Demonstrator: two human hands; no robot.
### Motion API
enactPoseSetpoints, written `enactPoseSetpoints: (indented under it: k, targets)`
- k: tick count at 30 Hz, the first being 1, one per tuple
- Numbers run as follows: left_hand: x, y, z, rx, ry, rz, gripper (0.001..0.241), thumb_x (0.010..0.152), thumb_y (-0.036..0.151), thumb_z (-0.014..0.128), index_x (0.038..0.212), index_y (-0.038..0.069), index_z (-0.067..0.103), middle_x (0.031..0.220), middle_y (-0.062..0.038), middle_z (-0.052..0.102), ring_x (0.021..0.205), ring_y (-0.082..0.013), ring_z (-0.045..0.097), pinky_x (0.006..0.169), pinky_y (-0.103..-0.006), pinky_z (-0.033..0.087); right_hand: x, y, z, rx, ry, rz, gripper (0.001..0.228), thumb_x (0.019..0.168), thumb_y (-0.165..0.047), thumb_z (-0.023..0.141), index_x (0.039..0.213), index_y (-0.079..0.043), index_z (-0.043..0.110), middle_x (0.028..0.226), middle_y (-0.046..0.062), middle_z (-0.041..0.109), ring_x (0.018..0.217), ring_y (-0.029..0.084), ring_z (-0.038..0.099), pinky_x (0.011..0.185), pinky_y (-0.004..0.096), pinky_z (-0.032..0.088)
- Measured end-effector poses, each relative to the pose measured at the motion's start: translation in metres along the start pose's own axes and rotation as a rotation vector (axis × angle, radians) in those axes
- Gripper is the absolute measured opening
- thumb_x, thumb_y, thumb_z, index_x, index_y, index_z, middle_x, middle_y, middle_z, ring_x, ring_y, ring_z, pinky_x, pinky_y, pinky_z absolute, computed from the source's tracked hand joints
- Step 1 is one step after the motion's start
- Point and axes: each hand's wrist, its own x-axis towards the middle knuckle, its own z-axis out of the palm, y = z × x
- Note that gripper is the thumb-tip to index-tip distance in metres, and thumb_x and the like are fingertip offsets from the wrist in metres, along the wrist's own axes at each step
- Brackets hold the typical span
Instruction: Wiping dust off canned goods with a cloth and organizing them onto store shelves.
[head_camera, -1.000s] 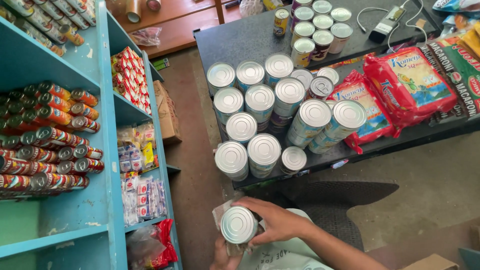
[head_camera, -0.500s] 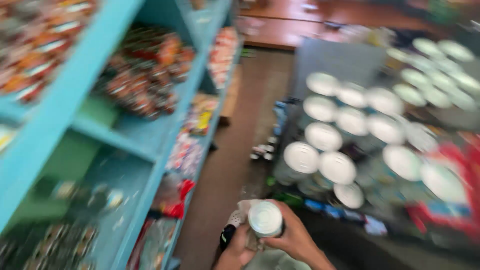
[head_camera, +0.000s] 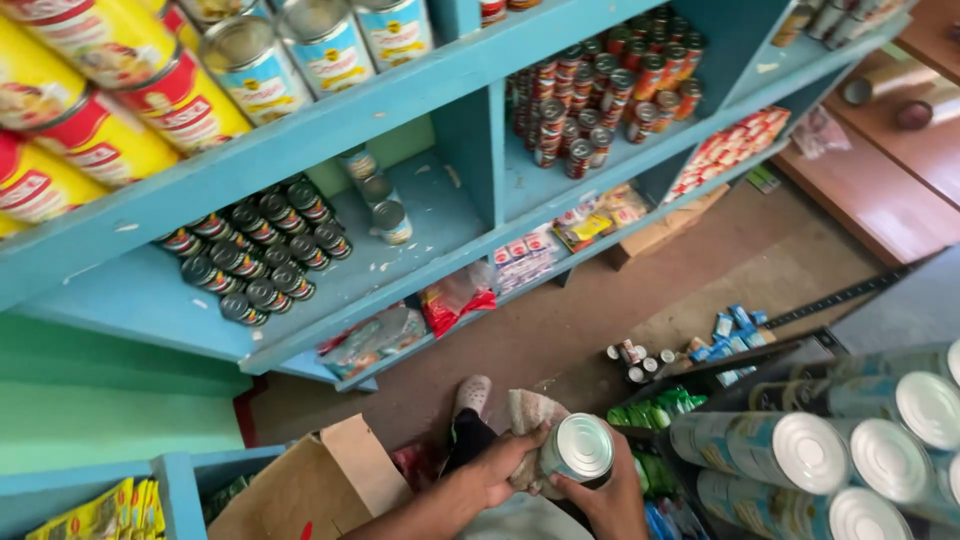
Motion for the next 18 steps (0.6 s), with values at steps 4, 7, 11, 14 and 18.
enactPoseSetpoints:
  k: [4,7,11,14,18]
  targets:
    - [-0.008,0.007,-0.007,-0.076,0.059,0.07,0.044,0.097,0.04,0.071,0.119,0.002,0.069,0.089,-0.011,0.072,0.06,-0.0164,0.061,0.039,-0.0267,0.044,0.01,-0.02,0.013,0.14,-0.008,0.076,0.094,0.052,0.002,0.092,0.139,-0.002,0.055,0.127,0.014,0.073,0.115,0.024,0.072,0.102,0.036,0.054]
    - [-0.019,0.014,-0.008,-0.142,0.05,0.13,0.045,0.098,0.038,0.07,0.124,0.002,0.067,0.094,-0.012,0.072,0.063,-0.0179,0.063,0.04,-0.0271,0.045,0.026,-0.022,0.013,0.121,-0.062,-0.028,0.095,0.05,0.0,0.094,0.137,-0.001,0.057,0.129,0.013,0.072,0.116,0.024,0.07,0.103,0.036,0.052]
    - [-0.049,0.054,0.001,-0.075,0.051,0.353,0.046,0.1,0.034,0.065,0.131,0.001,0.064,0.094,-0.011,0.07,0.063,-0.0135,0.06,0.04,-0.0239,0.046,0.062,-0.053,0.026,0.256,-0.15,-0.091,0.1,0.046,0.004,0.094,0.138,0.0,0.055,0.129,0.014,0.069,0.116,0.025,0.069,0.104,0.037,0.052]
    - [-0.063,0.082,-0.007,0.388,0.394,0.739,0.043,0.098,0.038,0.06,0.128,0.008,0.069,0.109,-0.003,0.075,0.093,-0.0116,0.068,0.082,-0.0281,0.055,0.092,-0.113,0.041,0.115,-0.206,-0.239,0.098,0.048,-0.002,0.096,0.137,-0.001,0.057,0.133,0.011,0.066,0.12,0.024,0.065,0.105,0.036,0.048]
    - [-0.141,0.13,0.023,0.555,0.507,1.376,0.059,0.097,0.03,0.064,0.143,0.0,0.044,0.14,-0.017,0.06,0.121,-0.0299,0.063,0.101,-0.0417,0.048,0.126,-0.203,0.069,0.055,-0.237,-0.309,0.099,0.049,0.001,0.095,0.14,-0.001,0.056,0.124,0.011,0.066,0.115,0.023,0.068,0.106,0.036,0.052]
